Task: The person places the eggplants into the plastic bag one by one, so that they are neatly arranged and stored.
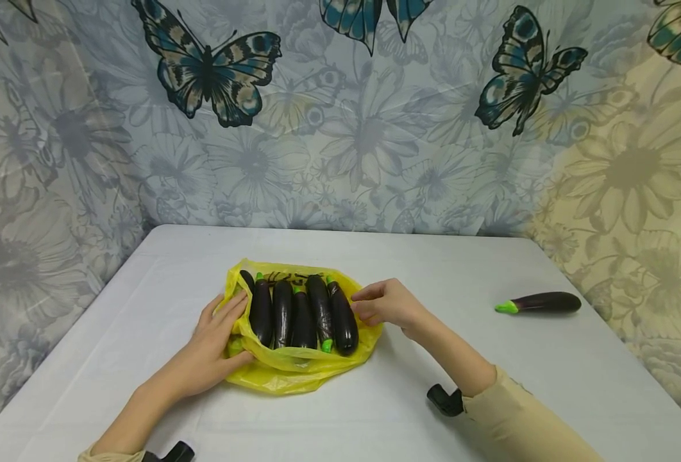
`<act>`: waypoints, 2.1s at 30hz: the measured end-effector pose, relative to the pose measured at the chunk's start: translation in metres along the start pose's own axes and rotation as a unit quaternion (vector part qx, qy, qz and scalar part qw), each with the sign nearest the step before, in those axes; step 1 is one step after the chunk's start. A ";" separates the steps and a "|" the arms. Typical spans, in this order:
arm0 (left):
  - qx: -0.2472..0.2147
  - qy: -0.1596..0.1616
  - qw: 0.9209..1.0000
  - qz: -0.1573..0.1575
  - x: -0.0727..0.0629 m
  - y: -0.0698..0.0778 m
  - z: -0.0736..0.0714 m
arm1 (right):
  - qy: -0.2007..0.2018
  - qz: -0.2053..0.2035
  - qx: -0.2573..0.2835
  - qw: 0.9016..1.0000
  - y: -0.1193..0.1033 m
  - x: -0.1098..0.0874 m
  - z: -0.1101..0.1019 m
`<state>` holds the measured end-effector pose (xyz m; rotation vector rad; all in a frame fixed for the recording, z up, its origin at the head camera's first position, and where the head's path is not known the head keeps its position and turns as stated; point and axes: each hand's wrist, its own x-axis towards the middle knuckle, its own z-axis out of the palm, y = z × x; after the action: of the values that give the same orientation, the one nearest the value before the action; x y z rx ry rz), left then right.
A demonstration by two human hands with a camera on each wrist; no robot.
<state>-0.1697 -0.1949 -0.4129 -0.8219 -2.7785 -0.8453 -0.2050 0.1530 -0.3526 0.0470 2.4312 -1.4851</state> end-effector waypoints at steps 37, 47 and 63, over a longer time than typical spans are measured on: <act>0.008 -0.005 1.000 -0.001 0.000 0.000 0.002 | 0.041 -0.057 0.130 0.989 0.026 -0.045 -0.087; 0.005 -0.007 1.000 -0.002 0.000 0.000 0.002 | 0.048 -0.043 0.119 0.991 0.048 -0.061 -0.133; 0.000 -0.010 1.000 -0.010 0.000 0.002 0.002 | 0.180 0.011 0.276 0.944 0.102 -0.075 -0.207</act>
<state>-0.1680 -0.1923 -0.4140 -0.8078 -2.8096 -0.8457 -0.1629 0.3913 -0.3334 0.4997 2.1578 -2.2655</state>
